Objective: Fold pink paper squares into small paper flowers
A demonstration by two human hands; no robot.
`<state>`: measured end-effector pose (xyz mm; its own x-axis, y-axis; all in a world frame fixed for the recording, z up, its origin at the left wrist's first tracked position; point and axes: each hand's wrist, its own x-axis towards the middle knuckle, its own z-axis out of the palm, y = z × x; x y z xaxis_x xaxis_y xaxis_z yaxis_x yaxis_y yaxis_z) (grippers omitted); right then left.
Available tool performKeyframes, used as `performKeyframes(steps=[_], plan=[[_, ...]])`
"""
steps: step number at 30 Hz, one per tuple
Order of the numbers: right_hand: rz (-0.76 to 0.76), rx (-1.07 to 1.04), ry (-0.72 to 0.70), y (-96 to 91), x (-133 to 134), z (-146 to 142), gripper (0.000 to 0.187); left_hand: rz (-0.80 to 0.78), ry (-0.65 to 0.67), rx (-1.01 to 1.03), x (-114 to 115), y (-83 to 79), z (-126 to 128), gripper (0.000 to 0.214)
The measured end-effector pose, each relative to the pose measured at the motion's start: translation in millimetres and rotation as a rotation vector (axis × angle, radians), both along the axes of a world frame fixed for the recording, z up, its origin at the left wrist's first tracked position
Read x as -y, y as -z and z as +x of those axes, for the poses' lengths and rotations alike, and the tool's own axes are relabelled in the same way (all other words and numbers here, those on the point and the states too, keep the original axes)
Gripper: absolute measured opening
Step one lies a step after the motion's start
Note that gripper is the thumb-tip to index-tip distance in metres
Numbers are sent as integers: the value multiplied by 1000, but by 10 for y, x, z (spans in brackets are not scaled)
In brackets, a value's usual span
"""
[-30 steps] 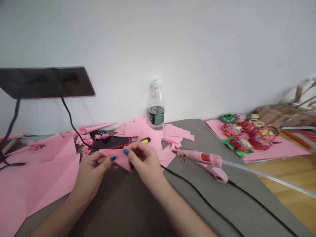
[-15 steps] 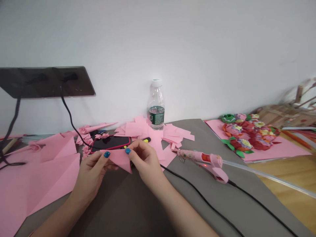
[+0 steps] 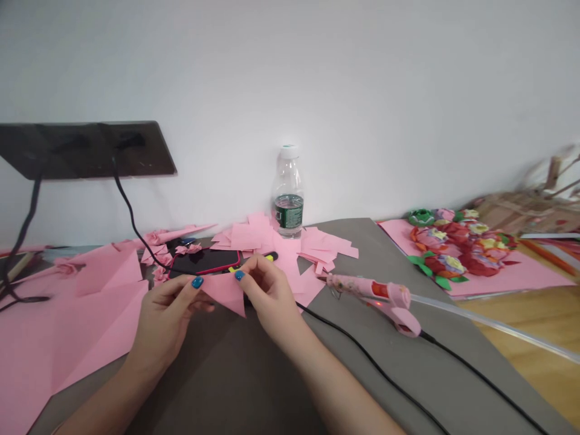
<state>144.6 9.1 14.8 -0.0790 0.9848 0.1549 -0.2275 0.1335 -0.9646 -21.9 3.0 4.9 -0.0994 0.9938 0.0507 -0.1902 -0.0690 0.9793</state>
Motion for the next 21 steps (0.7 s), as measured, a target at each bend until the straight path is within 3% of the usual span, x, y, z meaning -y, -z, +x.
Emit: performKeyframes(steps=[6, 13, 19, 21], plan=[[1, 23, -2, 7, 11, -8, 27, 79, 59, -150, 7, 8, -50, 30], [17, 46, -26, 9, 29, -35, 25, 182, -140, -490, 43, -63, -77, 37], [-89, -99, -2, 66, 8, -14, 30, 157, -195, -266, -19, -20, -74, 39], [-103, -115, -2, 80, 5, -13, 31, 148, -145, -212, -30, -16, -68, 40]])
